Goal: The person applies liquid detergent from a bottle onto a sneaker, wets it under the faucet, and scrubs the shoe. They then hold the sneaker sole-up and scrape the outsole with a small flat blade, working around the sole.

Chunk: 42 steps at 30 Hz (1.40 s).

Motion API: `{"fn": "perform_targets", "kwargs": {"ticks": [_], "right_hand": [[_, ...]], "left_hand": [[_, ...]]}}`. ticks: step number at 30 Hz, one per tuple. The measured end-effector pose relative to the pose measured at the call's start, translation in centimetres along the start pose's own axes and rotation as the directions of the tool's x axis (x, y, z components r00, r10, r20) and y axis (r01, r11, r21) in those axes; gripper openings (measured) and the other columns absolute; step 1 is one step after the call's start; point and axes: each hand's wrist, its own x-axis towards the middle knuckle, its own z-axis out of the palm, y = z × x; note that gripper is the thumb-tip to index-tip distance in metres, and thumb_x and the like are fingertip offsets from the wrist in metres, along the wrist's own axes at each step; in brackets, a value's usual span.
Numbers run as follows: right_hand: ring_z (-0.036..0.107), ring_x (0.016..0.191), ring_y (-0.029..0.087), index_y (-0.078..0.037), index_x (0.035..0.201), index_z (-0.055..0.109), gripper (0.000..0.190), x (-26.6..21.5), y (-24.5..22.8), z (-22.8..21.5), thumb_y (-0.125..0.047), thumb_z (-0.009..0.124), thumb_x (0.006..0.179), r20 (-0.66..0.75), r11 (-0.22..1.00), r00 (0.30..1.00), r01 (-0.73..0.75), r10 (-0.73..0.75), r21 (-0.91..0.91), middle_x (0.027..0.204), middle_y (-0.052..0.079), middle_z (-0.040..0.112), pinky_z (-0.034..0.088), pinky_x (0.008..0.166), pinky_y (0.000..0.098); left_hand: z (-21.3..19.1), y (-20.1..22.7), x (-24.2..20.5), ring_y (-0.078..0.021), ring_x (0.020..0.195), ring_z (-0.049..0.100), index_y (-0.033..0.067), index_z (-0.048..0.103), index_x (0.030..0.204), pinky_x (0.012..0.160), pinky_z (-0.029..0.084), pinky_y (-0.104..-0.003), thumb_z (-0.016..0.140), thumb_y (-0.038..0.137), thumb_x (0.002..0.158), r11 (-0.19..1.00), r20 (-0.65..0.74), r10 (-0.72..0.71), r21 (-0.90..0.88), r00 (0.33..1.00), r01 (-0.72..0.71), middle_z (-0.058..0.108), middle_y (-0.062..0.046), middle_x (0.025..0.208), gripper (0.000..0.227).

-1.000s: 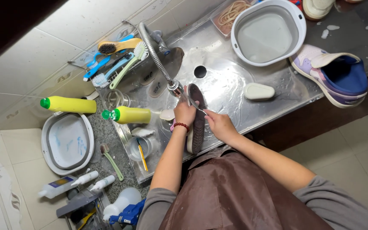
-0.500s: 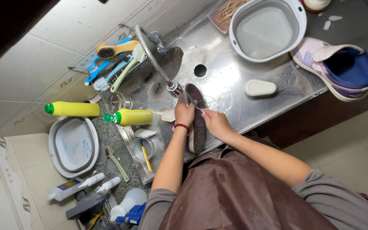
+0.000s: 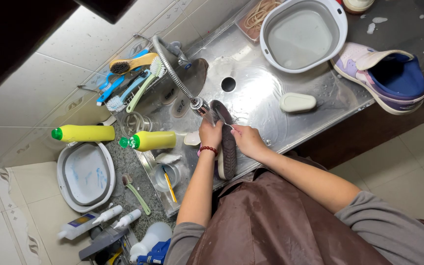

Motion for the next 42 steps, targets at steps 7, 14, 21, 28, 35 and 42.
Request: {"fn": "perform_targets", "kwargs": {"ticks": [7,14,21,28,35,42], "right_hand": [[0.072,0.103,0.038,-0.001,0.120,0.072,0.035,3.1,3.1,3.0,-0.025,0.062,0.096,-0.089,0.996,0.995,-0.030,0.037,0.083,0.108,0.023,0.074,0.055,0.091,0.0412],[0.072,0.102,0.040,-0.001,0.119,0.072,0.034,2.1,2.4,2.1,-0.024,0.063,0.096,-0.032,0.999,0.999,0.020,-0.019,0.037,0.105,0.024,0.074,0.056,0.090,0.0418],[0.073,0.092,0.041,-0.004,0.123,0.071,0.034,-0.1,-0.4,0.0,-0.023,0.061,0.097,0.017,0.999,0.999,0.045,-0.044,-0.025,0.096,0.025,0.073,0.056,0.084,0.0445],[0.071,0.095,0.042,-0.004,0.120,0.073,0.032,0.2,1.6,1.3,-0.024,0.061,0.097,-0.039,0.997,0.996,0.079,-0.079,-0.007,0.098,0.024,0.074,0.056,0.085,0.0453],[0.072,0.101,0.038,-0.003,0.118,0.073,0.033,2.2,4.2,2.8,-0.026,0.063,0.096,-0.086,0.996,0.996,0.004,0.004,0.084,0.106,0.023,0.074,0.056,0.089,0.0422],[0.073,0.099,0.037,-0.004,0.118,0.073,0.034,1.3,2.2,1.2,-0.028,0.063,0.096,-0.053,0.996,0.997,0.062,-0.058,0.064,0.104,0.022,0.074,0.057,0.088,0.0416]], "left_hand": [[-1.2,2.6,-1.2,-0.0441,0.100,0.068,0.0001,0.066,0.116,0.089,0.053,-0.048,0.078,0.027,0.081,0.993,-0.004,-0.017,0.119,1.000,0.018,0.072,-0.025,0.105,0.046],[-1.6,1.9,-0.8,-0.0418,0.101,0.070,0.0011,0.065,0.118,0.088,0.054,-0.047,0.076,0.023,0.080,1.000,-0.028,0.014,-0.014,1.000,-0.015,0.074,-0.022,0.107,0.045],[-1.6,1.9,-0.5,-0.0383,0.100,0.072,0.0024,0.063,0.124,0.088,0.054,-0.043,0.073,0.015,0.080,0.998,0.016,0.001,-0.059,1.000,0.000,0.076,-0.021,0.107,0.047],[-1.3,0.5,-0.3,-0.0329,0.098,0.075,0.0016,0.061,0.124,0.087,0.056,-0.040,0.074,0.016,0.078,0.986,0.019,0.017,-0.163,1.000,-0.014,0.076,-0.017,0.106,0.050],[-1.8,1.9,-1.1,-0.0343,0.097,0.073,0.0012,0.061,0.125,0.087,0.055,-0.041,0.078,0.015,0.078,0.998,0.008,0.020,-0.067,1.000,-0.019,0.075,-0.019,0.106,0.051],[-2.3,1.8,-0.9,-0.0279,0.098,0.074,0.0009,0.061,0.124,0.087,0.055,-0.037,0.076,0.012,0.078,0.979,0.009,0.037,-0.202,0.999,-0.034,0.076,-0.017,0.108,0.051]]}}
